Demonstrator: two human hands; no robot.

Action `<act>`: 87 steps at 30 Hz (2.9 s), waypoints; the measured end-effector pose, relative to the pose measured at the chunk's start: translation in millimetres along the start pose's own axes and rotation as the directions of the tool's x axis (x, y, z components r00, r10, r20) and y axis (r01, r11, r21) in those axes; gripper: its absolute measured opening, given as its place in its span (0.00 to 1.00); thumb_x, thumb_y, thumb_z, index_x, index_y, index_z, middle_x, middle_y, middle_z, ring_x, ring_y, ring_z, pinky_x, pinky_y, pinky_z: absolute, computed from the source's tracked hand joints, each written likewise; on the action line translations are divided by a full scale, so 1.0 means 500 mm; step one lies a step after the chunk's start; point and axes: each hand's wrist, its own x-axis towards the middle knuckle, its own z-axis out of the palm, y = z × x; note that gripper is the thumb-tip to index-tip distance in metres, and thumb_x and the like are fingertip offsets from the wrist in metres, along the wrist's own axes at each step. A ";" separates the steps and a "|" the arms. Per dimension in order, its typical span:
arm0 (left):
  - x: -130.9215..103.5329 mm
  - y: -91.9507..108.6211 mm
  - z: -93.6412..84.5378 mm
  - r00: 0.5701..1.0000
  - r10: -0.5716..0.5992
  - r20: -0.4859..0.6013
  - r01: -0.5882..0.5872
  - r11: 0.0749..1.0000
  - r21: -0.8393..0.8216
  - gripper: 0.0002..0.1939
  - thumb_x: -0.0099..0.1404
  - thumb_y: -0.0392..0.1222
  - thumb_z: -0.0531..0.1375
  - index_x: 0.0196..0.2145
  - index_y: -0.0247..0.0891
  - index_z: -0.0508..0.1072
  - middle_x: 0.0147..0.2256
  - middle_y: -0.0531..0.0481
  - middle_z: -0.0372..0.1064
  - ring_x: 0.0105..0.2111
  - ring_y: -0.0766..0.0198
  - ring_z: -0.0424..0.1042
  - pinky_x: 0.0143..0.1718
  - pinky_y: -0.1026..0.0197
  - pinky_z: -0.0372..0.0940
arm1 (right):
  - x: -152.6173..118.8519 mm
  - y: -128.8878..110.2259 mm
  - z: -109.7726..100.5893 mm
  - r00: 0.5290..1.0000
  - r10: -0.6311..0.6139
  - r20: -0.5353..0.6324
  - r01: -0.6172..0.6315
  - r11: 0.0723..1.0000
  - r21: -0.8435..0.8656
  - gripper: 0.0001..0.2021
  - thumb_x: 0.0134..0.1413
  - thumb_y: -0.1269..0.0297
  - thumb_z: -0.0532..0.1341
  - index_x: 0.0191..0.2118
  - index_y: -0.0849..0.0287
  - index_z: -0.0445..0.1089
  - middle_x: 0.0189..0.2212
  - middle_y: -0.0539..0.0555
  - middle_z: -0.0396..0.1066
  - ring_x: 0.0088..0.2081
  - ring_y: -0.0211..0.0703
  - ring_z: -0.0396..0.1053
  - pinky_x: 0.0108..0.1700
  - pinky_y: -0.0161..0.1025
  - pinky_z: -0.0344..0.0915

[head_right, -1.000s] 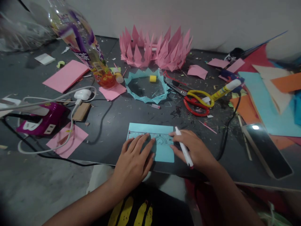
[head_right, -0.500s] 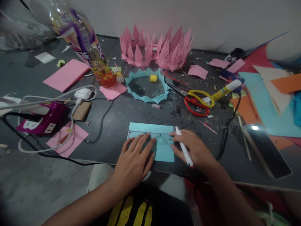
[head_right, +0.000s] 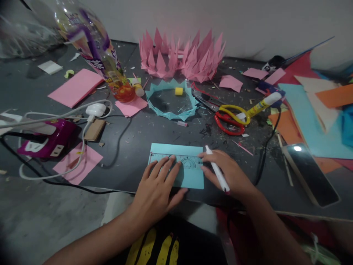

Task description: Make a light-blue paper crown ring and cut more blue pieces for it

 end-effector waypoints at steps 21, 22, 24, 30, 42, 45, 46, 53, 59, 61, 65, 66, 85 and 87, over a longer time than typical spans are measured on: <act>-0.013 0.004 0.024 0.996 0.095 -0.004 -0.091 0.964 0.252 0.22 0.64 0.37 0.49 0.55 0.32 0.64 0.54 0.40 0.63 0.55 0.49 0.60 0.53 0.47 0.58 | 0.136 -0.063 0.064 0.983 0.183 -0.021 -0.168 0.938 0.304 0.17 0.58 0.61 0.51 0.21 0.58 0.65 0.18 0.49 0.68 0.23 0.36 0.65 0.28 0.34 0.61; -0.013 0.004 0.023 0.995 0.095 -0.006 -0.091 0.965 0.247 0.22 0.64 0.37 0.49 0.55 0.32 0.63 0.54 0.40 0.63 0.55 0.49 0.60 0.53 0.47 0.58 | 0.136 -0.062 0.063 0.984 0.179 -0.014 -0.167 0.939 0.300 0.16 0.58 0.62 0.51 0.21 0.58 0.65 0.18 0.49 0.68 0.23 0.36 0.65 0.28 0.34 0.61; -0.012 0.003 0.021 0.995 0.096 -0.004 -0.093 0.967 0.238 0.22 0.64 0.38 0.49 0.55 0.32 0.63 0.54 0.40 0.63 0.55 0.50 0.61 0.53 0.48 0.58 | 0.136 -0.062 0.064 0.984 0.180 -0.011 -0.169 0.942 0.291 0.16 0.58 0.62 0.51 0.21 0.58 0.65 0.19 0.49 0.68 0.23 0.37 0.65 0.29 0.35 0.61; -0.011 0.002 0.019 0.996 0.089 0.030 -0.093 0.971 0.218 0.22 0.65 0.40 0.48 0.55 0.32 0.63 0.55 0.41 0.62 0.55 0.49 0.60 0.53 0.47 0.58 | 0.134 -0.062 0.066 0.984 0.178 0.006 -0.174 0.949 0.262 0.18 0.59 0.60 0.50 0.19 0.57 0.61 0.17 0.49 0.65 0.23 0.37 0.64 0.28 0.35 0.60; -0.010 0.003 0.017 0.995 0.100 -0.002 -0.097 0.965 0.242 0.21 0.67 0.37 0.46 0.55 0.32 0.64 0.54 0.42 0.63 0.54 0.51 0.62 0.51 0.48 0.61 | 0.169 -0.092 0.075 0.993 0.064 0.100 -0.079 0.984 0.159 0.17 0.58 0.61 0.50 0.19 0.57 0.53 0.17 0.46 0.54 0.22 0.34 0.56 0.28 0.34 0.53; -0.011 0.002 0.016 0.994 0.105 0.022 -0.107 0.966 0.233 0.21 0.67 0.36 0.46 0.56 0.32 0.63 0.55 0.41 0.62 0.54 0.51 0.62 0.51 0.48 0.61 | 0.191 -0.107 0.086 0.993 0.023 0.118 -0.045 0.982 0.184 0.18 0.58 0.60 0.50 0.18 0.57 0.50 0.16 0.45 0.50 0.20 0.33 0.53 0.26 0.34 0.50; -0.011 0.002 0.016 0.994 0.104 0.024 -0.107 0.968 0.227 0.21 0.67 0.36 0.46 0.56 0.33 0.63 0.55 0.41 0.62 0.54 0.51 0.62 0.51 0.48 0.61 | 0.198 -0.112 0.089 0.993 0.013 0.121 -0.037 0.980 0.195 0.19 0.58 0.60 0.50 0.18 0.57 0.49 0.16 0.45 0.49 0.20 0.33 0.52 0.26 0.34 0.50; -0.010 0.002 0.019 0.994 0.106 0.002 -0.104 0.974 0.202 0.19 0.67 0.38 0.48 0.54 0.34 0.64 0.55 0.41 0.62 0.53 0.50 0.62 0.51 0.48 0.61 | 0.231 -0.130 0.113 0.986 -0.023 0.167 -0.022 0.964 0.266 0.19 0.59 0.60 0.50 0.18 0.57 0.51 0.16 0.44 0.51 0.20 0.32 0.53 0.26 0.33 0.50; -0.010 0.001 0.017 0.995 0.093 -0.022 -0.086 0.975 0.202 0.18 0.68 0.38 0.47 0.52 0.35 0.66 0.52 0.43 0.64 0.52 0.52 0.64 0.51 0.49 0.62 | 0.232 -0.128 0.126 0.984 -0.014 0.180 -0.042 0.953 0.301 0.19 0.59 0.58 0.49 0.19 0.58 0.55 0.16 0.45 0.54 0.21 0.32 0.55 0.27 0.33 0.51; -0.010 0.002 0.017 0.994 0.099 -0.036 -0.090 0.976 0.199 0.18 0.68 0.38 0.47 0.52 0.35 0.67 0.52 0.43 0.64 0.52 0.52 0.64 0.50 0.49 0.63 | 0.228 -0.125 0.127 0.983 0.000 0.181 -0.055 0.951 0.303 0.19 0.59 0.57 0.49 0.19 0.59 0.57 0.17 0.45 0.55 0.21 0.32 0.56 0.28 0.33 0.52; -0.011 0.002 0.021 0.994 0.101 -0.052 -0.089 0.976 0.200 0.19 0.68 0.38 0.46 0.52 0.35 0.67 0.52 0.43 0.64 0.52 0.52 0.64 0.50 0.49 0.63 | 0.223 -0.121 0.127 0.984 0.011 0.178 -0.071 0.941 0.331 0.18 0.59 0.57 0.49 0.21 0.59 0.61 0.18 0.47 0.60 0.23 0.33 0.59 0.29 0.33 0.54; -0.011 0.002 0.021 0.993 0.101 -0.055 -0.088 0.975 0.202 0.19 0.68 0.38 0.46 0.52 0.35 0.67 0.52 0.43 0.65 0.52 0.52 0.64 0.50 0.49 0.63 | 0.222 -0.119 0.126 0.984 0.015 0.178 -0.074 0.940 0.332 0.18 0.59 0.57 0.50 0.21 0.59 0.61 0.19 0.47 0.61 0.23 0.33 0.60 0.29 0.33 0.54; -0.010 0.002 0.012 0.995 0.098 0.011 -0.098 0.971 0.218 0.21 0.67 0.36 0.45 0.54 0.32 0.65 0.54 0.42 0.64 0.54 0.50 0.63 0.51 0.48 0.63 | 0.165 -0.062 0.071 0.970 0.161 0.181 -0.200 0.955 0.219 0.18 0.58 0.59 0.50 0.21 0.59 0.65 0.18 0.48 0.64 0.23 0.36 0.62 0.28 0.34 0.56; -0.009 0.002 0.011 0.994 0.100 0.034 -0.104 0.972 0.209 0.21 0.67 0.37 0.46 0.55 0.31 0.64 0.54 0.41 0.63 0.55 0.49 0.62 0.51 0.47 0.63 | 0.163 -0.060 0.066 0.971 0.158 0.182 -0.197 0.956 0.219 0.18 0.58 0.60 0.50 0.20 0.59 0.65 0.18 0.48 0.64 0.23 0.36 0.62 0.28 0.34 0.56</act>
